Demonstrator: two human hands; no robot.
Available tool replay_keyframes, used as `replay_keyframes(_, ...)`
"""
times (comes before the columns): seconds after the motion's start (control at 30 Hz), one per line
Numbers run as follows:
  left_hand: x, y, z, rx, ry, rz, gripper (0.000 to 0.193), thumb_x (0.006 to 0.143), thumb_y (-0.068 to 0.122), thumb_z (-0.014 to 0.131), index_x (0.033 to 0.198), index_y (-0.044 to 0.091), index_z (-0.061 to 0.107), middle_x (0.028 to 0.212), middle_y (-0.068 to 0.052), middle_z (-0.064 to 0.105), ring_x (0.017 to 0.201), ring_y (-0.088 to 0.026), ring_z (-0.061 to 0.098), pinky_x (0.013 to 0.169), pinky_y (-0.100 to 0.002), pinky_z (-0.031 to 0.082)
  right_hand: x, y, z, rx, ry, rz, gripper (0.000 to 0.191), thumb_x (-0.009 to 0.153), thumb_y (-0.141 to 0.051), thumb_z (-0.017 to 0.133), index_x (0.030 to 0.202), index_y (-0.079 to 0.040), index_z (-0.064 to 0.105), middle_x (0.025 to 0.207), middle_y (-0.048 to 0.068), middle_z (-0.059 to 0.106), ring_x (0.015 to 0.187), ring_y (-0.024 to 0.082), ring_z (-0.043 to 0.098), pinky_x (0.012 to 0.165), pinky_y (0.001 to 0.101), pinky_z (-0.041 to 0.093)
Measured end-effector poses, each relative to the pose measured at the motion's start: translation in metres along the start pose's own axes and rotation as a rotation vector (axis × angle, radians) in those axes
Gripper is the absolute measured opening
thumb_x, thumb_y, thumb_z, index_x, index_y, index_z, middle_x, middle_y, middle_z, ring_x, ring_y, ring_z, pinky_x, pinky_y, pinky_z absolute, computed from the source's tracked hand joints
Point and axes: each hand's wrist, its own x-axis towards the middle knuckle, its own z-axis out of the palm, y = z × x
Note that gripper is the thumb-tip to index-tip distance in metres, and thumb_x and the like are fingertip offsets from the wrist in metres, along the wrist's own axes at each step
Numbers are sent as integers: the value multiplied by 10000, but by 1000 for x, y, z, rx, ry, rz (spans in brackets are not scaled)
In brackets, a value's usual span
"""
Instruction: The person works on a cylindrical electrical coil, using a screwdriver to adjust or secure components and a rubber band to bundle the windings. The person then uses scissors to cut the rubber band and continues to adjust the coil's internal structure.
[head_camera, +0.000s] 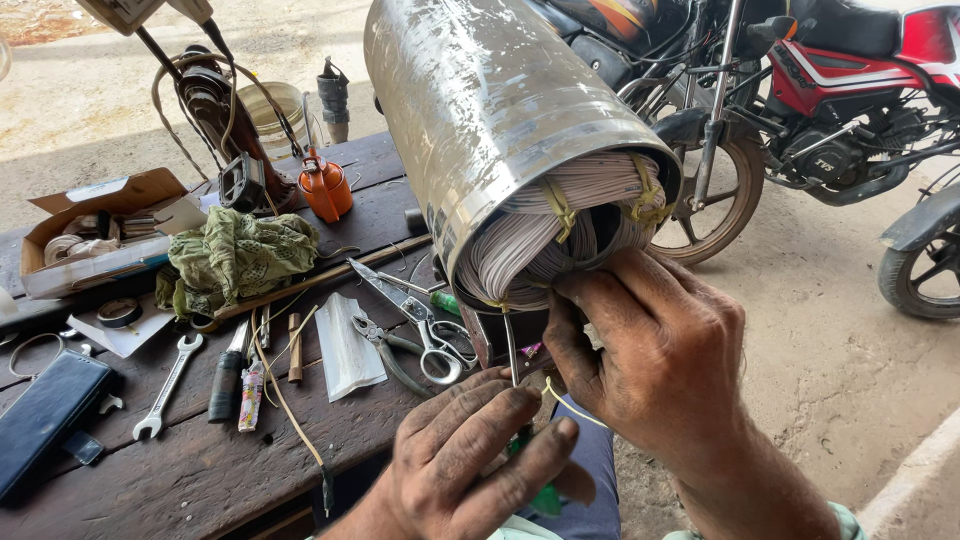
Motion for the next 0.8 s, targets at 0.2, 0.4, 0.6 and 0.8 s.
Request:
replay_keyframes(0.2, 52, -15, -43, -151, 155, -491, 449, 988, 447, 654, 1152, 32, 695, 949, -65, 764, 871, -122, 777, 771, -250, 651, -2, 3, -6, 1, -68, -20, 217, 866, -104, 768, 1058, -10, 726, 892, 111, 671, 782, 269, 708, 660, 397, 574)
replay_keyframes(0.4, 71, -27, -43, -658, 209, -684, 429, 1088, 436, 682, 1068, 7, 692, 775, -23, 709, 638, -47, 681, 545, -184, 540, -1, 3, -16, 56, -27, -16, 269, 924, -55, 711, 1192, -47, 721, 1008, 116, 713, 838, 260, 735, 735, 387, 605)
replay_keyframes(0.6, 59, -11, -28, -1060, 358, -899, 461, 1008, 463, 667, 967, 4, 648, 707, -1, 652, 551, -34, 588, 459, -159, 420, -1, 7, -4, 36, -20, -61, 284, 899, -45, 723, 1183, -57, 721, 1032, 124, 722, 876, 276, 747, 764, 394, 623)
replay_keyframes(0.8, 42, 0, -47, -899, 105, -696, 354, 1056, 402, 655, 1031, 50, 636, 753, -16, 659, 623, -74, 640, 563, -197, 505, -12, 10, -12, 111, -31, -8, 333, 907, 7, 716, 1232, -62, 719, 1076, 148, 721, 900, 287, 749, 782, 393, 619)
